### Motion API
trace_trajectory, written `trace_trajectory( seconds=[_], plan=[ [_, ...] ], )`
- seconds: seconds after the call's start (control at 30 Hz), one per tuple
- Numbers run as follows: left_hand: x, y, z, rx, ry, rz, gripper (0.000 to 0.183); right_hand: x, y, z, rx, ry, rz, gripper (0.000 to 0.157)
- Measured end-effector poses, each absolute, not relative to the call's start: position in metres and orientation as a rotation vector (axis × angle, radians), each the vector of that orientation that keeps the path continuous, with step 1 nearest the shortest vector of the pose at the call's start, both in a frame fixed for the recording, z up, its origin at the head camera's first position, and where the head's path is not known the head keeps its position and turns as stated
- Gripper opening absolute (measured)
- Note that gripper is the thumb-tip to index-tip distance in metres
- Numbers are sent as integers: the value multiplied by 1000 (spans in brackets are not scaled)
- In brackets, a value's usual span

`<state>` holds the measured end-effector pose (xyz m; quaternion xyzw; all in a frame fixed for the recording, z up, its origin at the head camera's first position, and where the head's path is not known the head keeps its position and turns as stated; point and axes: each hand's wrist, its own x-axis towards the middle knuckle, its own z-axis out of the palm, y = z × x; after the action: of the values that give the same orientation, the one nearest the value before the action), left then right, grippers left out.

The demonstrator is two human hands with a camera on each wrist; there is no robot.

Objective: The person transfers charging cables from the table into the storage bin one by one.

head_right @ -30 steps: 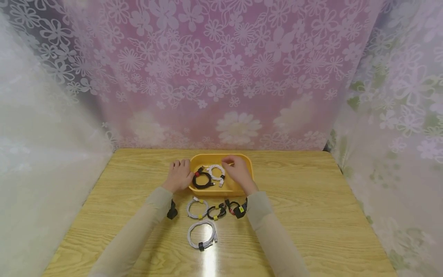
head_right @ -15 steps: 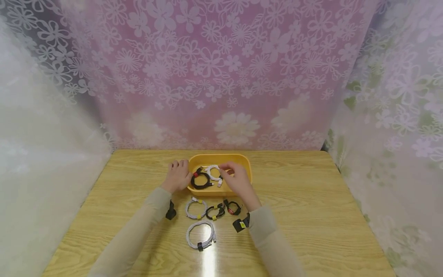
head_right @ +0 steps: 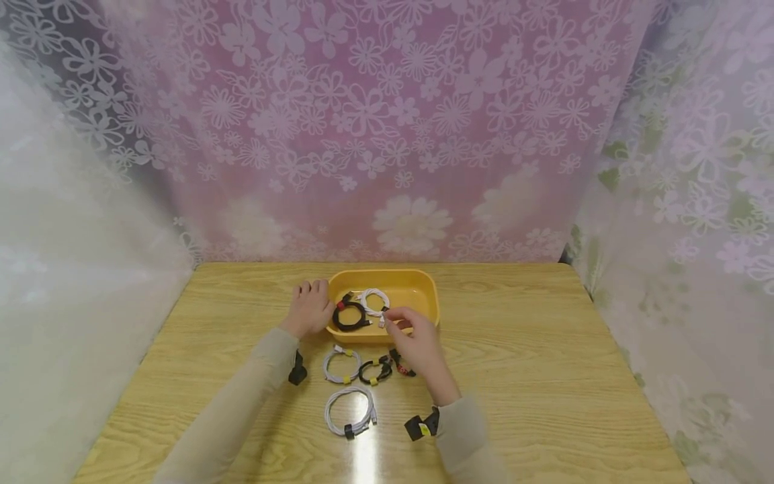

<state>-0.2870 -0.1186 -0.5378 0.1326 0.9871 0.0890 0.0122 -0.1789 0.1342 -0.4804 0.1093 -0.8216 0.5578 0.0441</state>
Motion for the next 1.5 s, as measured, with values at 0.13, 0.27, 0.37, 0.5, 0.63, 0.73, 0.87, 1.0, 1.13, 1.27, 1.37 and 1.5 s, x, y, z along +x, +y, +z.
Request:
trace_trajectory(
  seconds=[0.13,0.27,0.37,0.5,0.63,0.73,0.87,1.0,1.13,1.27,1.37,1.5],
  plan=[
    [-286,-120,-538,408,3073,295,33,-166,130,-492,326,-2449,1778,14],
    [-286,-122,-538,402,3075,304,32,-154,124,-504,284,-2412,1832,12],
    [-287,-124,-539,398,3076,296,34,-140,118,-503,241,-2436,1836,11],
    [-288,-124,-539,397,3065,283,36,-126,112,-513,157,-2492,1847,9],
    [-288,-123,-539,402,3051,272,36,-117,112,-537,128,-2502,1894,8],
    [-288,-123,-540,408,3056,280,36,-110,110,-547,134,-2534,1885,8],
    [-287,-123,-540,416,3056,289,35,-104,107,-557,141,-2567,1845,7],
    [-287,-123,-539,420,3051,285,33,-101,104,-560,138,-2602,1805,7],
    [-287,-122,-539,433,3055,303,31,-100,102,-561,137,-2632,1766,7],
    [-288,-121,-539,451,3068,310,28,-99,99,-560,151,-2656,1738,9],
    [-288,-121,-541,451,3074,300,25,-98,98,-560,157,-2675,1714,9],
    [-288,-122,-542,457,3087,318,23,-99,95,-562,145,-2686,1683,10]
  ],
)
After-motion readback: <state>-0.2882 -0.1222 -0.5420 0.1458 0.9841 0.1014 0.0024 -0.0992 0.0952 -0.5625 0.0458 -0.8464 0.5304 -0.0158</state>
